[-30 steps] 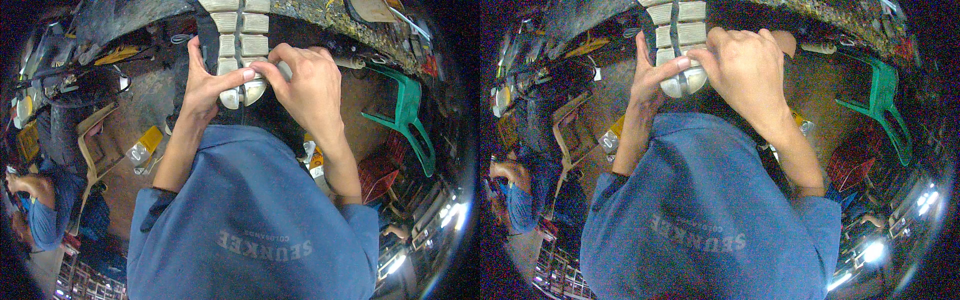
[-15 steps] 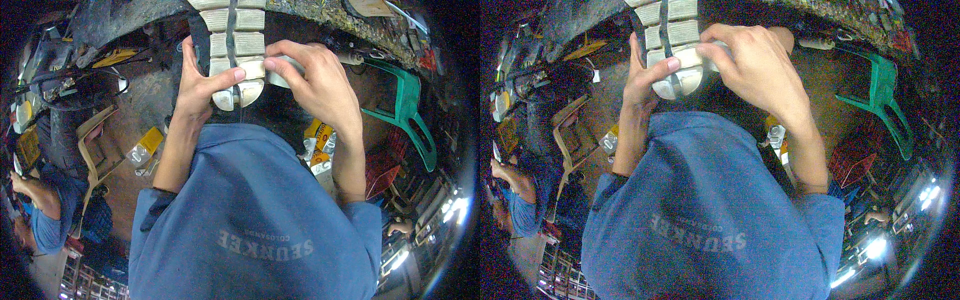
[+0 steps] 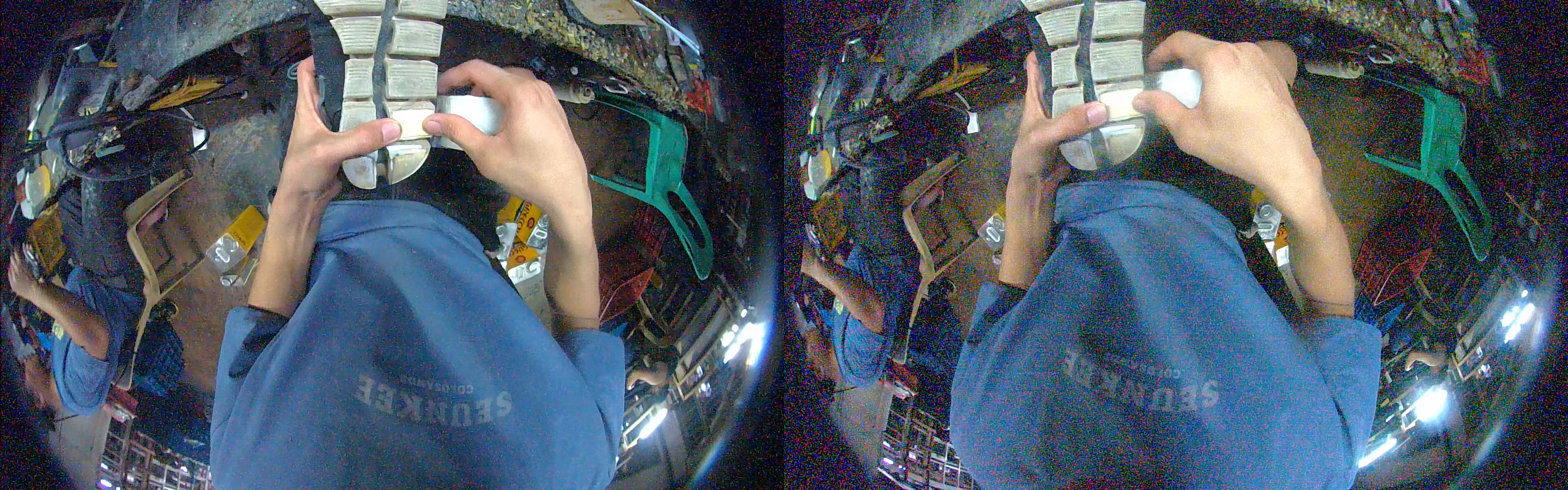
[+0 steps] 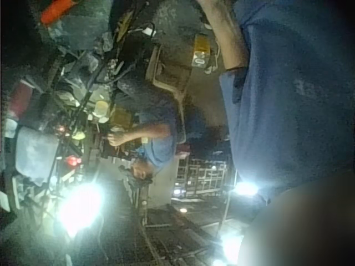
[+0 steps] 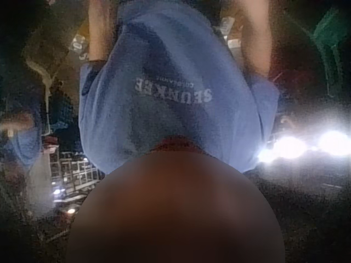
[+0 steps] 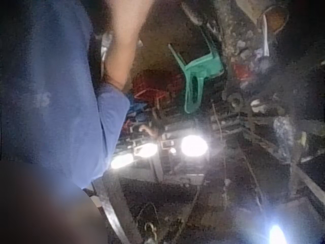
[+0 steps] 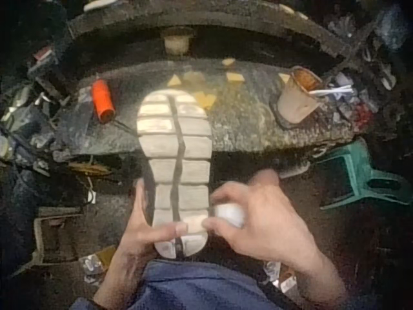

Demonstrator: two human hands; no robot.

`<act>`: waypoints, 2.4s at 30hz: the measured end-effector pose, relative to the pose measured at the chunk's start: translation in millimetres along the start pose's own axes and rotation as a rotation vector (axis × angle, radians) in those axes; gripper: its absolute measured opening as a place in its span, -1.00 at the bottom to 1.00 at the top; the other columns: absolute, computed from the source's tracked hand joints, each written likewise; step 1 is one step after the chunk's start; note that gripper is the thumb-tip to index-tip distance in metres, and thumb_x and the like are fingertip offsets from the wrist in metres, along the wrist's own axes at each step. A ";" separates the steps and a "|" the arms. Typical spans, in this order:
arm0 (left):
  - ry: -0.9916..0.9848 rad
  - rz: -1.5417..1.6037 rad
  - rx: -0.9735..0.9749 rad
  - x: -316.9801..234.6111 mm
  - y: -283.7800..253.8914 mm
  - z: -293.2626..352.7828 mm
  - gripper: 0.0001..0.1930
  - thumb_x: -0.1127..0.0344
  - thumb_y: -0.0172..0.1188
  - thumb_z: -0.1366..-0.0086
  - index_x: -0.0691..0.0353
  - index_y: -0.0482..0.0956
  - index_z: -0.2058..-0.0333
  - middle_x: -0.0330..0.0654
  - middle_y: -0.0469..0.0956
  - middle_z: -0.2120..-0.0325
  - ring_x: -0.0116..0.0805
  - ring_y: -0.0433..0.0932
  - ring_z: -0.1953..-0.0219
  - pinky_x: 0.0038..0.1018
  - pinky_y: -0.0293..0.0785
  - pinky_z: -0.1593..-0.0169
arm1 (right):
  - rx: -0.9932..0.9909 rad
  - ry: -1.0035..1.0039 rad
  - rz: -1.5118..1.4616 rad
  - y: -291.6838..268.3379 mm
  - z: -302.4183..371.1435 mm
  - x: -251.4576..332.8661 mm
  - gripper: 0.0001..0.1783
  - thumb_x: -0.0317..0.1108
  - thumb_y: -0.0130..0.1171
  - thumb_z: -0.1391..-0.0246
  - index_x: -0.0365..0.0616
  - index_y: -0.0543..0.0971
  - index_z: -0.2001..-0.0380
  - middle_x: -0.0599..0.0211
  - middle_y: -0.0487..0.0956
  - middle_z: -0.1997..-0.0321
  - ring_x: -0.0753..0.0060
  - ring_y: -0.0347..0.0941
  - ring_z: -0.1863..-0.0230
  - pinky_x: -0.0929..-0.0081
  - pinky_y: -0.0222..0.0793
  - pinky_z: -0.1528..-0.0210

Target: The person applies white tape to the sole of a shoe, trims the excess with scissors, and then uses a metal tool to scrape and clean the sole surface. The person works on the shoe while seated on the floor.

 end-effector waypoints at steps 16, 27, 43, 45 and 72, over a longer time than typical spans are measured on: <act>-0.017 0.029 -0.043 2.2 5.6 6.1 -0.01 0.55 0.60 0.07 0.24 0.15 -0.29 0.01 0.53 -0.09 -0.15 0.59 -0.15 -0.16 0.50 -0.28 | -0.100 0.038 -0.068 -2.5 7.5 -12.8 -0.54 -0.12 0.60 0.02 -0.10 0.70 0.10 0.33 0.52 0.45 0.43 0.44 0.41 0.42 0.39 0.32; -0.039 0.133 -0.025 7.6 15.9 6.4 -0.09 0.56 0.50 -0.04 0.26 0.15 -0.32 0.06 0.55 -0.08 -0.10 0.65 -0.08 -0.14 0.60 -0.21 | -0.103 -0.004 -0.126 -9.7 8.2 -3.6 -0.54 -0.14 0.59 0.01 -0.14 0.74 0.08 0.27 0.64 0.35 0.44 0.56 0.30 0.45 0.49 0.20; -0.020 0.082 0.023 -11.4 13.8 3.0 -0.12 0.59 0.49 -0.01 0.29 0.22 -0.30 0.07 0.56 -0.08 -0.08 0.64 -0.10 -0.14 0.58 -0.23 | -0.065 -0.036 -0.181 -13.5 5.0 -3.5 -0.51 -0.10 0.62 0.07 -0.13 0.79 0.10 0.13 0.75 0.18 0.27 0.69 0.17 0.40 0.55 0.09; -0.023 0.083 0.026 -8.9 13.4 1.3 -0.11 0.59 0.49 -0.01 0.29 0.22 -0.31 0.07 0.55 -0.08 -0.08 0.64 -0.10 -0.14 0.58 -0.23 | -0.073 -0.026 -0.182 -13.1 5.1 -5.1 -0.51 -0.10 0.63 0.09 -0.13 0.79 0.11 0.13 0.75 0.20 0.27 0.69 0.18 0.40 0.55 0.10; -0.076 0.112 0.041 -1.4 28.5 -2.1 -0.15 0.64 0.39 -0.05 0.26 0.22 -0.32 0.10 0.56 -0.09 -0.01 0.64 -0.11 -0.10 0.60 -0.22 | -0.346 -0.158 -0.183 -16.3 17.3 -28.2 -0.70 -0.17 0.59 0.08 -0.07 0.81 0.29 0.26 0.77 0.30 0.27 0.65 0.24 0.36 0.49 0.06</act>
Point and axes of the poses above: each hand's wrist, its own z-axis away from the middle knuckle, its own y-axis out of the palm, x = y × z, the point moved 7 cm from there along -z, towards the middle knuckle
